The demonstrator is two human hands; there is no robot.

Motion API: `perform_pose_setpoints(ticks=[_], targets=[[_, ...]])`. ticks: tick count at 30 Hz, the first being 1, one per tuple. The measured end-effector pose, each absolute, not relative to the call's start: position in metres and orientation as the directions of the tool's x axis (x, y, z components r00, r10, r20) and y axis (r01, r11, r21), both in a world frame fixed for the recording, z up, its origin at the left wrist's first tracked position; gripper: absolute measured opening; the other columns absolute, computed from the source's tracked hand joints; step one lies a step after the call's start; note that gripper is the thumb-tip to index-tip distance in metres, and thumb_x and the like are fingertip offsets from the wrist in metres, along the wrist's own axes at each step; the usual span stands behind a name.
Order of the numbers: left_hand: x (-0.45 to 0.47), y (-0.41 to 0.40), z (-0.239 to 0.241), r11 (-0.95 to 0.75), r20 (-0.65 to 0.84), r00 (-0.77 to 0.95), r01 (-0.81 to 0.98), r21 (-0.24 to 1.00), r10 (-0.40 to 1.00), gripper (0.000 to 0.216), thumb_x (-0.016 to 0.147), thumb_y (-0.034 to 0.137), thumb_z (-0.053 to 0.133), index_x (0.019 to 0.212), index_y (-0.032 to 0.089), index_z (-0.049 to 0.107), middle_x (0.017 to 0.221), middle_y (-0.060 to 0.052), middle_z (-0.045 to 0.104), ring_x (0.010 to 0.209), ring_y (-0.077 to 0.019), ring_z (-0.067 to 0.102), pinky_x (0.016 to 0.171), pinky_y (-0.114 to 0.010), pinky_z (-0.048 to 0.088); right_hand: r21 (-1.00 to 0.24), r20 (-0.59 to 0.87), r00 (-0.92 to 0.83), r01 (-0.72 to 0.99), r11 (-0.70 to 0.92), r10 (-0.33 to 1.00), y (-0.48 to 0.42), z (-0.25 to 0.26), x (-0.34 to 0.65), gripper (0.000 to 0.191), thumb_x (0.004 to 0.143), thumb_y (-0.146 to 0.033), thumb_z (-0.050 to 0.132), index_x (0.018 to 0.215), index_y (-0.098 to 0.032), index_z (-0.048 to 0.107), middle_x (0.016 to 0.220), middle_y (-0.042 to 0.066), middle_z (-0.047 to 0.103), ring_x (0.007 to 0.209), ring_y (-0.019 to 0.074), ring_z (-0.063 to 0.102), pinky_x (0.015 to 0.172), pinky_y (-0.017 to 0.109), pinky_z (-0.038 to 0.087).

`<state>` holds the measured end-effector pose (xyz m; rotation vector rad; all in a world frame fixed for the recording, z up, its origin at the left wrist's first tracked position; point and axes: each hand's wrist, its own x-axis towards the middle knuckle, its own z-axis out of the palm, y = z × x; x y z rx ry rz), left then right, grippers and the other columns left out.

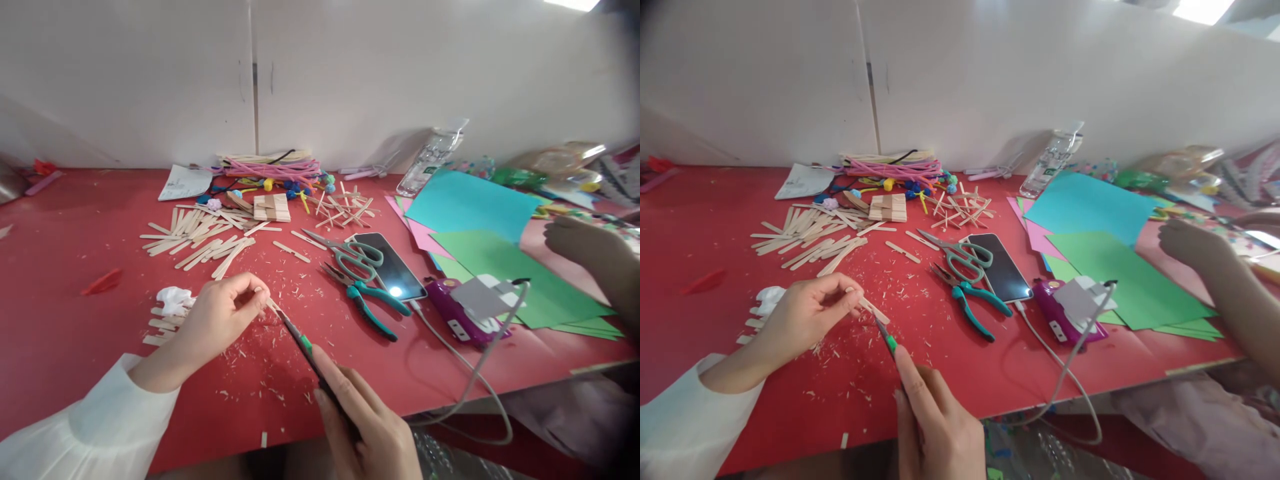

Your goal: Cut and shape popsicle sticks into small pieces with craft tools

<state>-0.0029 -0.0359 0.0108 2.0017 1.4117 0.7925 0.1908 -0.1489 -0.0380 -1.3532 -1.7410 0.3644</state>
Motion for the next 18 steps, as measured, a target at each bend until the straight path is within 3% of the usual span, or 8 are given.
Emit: perform_pose_setpoints(ticks=[6, 12, 15, 18], targets=[[-0.001, -0.038, 0.012, -0.317, 0.178, 0.274, 0.637, 0.703, 0.945, 0.02, 0.085, 0.032, 0.049, 0.073, 0.02, 0.058, 0.064, 0.005, 0.064, 0.056, -0.0094, 0.06, 0.055, -0.019, 0.045, -0.48, 0.505, -0.108, 0.79, 0.383, 0.856, -0.15, -0.038, 0.191, 0.041, 0.088, -0.015, 0.047, 0.127, -0.023, 0.056, 0.094, 0.004, 0.07, 0.066, 0.0111, 0.07, 0.052, 0.013, 0.052], [0.002, -0.04, 0.014, -0.33, 0.185, 0.285, 0.641, 0.693, 0.941, 0.02, 0.086, 0.031, 0.048, 0.072, 0.02, 0.058, 0.065, 0.004, 0.066, 0.057, -0.01, 0.06, 0.056, -0.019, 0.046, -0.215, 0.457, -0.23, 0.909, 0.358, 0.859, -0.152, -0.023, 0.187, 0.045, 0.084, -0.013, 0.04, 0.124, -0.021, 0.06, 0.095, 0.008, 0.071, 0.062, 0.0163, 0.07, 0.042, 0.019, 0.051], [0.002, -0.041, 0.015, -0.34, 0.186, 0.298, 0.639, 0.69, 0.936, 0.02, 0.086, 0.031, 0.048, 0.072, 0.021, 0.058, 0.065, 0.004, 0.066, 0.056, -0.01, 0.059, 0.055, -0.019, 0.046, -0.108, 0.444, -0.252, 0.938, 0.33, 0.86, -0.152, -0.013, 0.185, 0.052, 0.079, -0.007, 0.038, 0.121, -0.025, 0.063, 0.093, 0.007, 0.072, 0.062, 0.0185, 0.069, 0.043, 0.023, 0.053], [0.002, -0.041, 0.014, -0.336, 0.176, 0.304, 0.629, 0.701, 0.936, 0.021, 0.086, 0.031, 0.048, 0.072, 0.02, 0.058, 0.063, 0.004, 0.065, 0.056, -0.0099, 0.06, 0.054, -0.019, 0.046, -0.086, 0.446, -0.248, 0.945, 0.317, 0.86, -0.153, -0.01, 0.186, 0.054, 0.077, -0.006, 0.038, 0.12, -0.026, 0.064, 0.093, 0.007, 0.071, 0.064, 0.0194, 0.069, 0.048, 0.025, 0.055]])
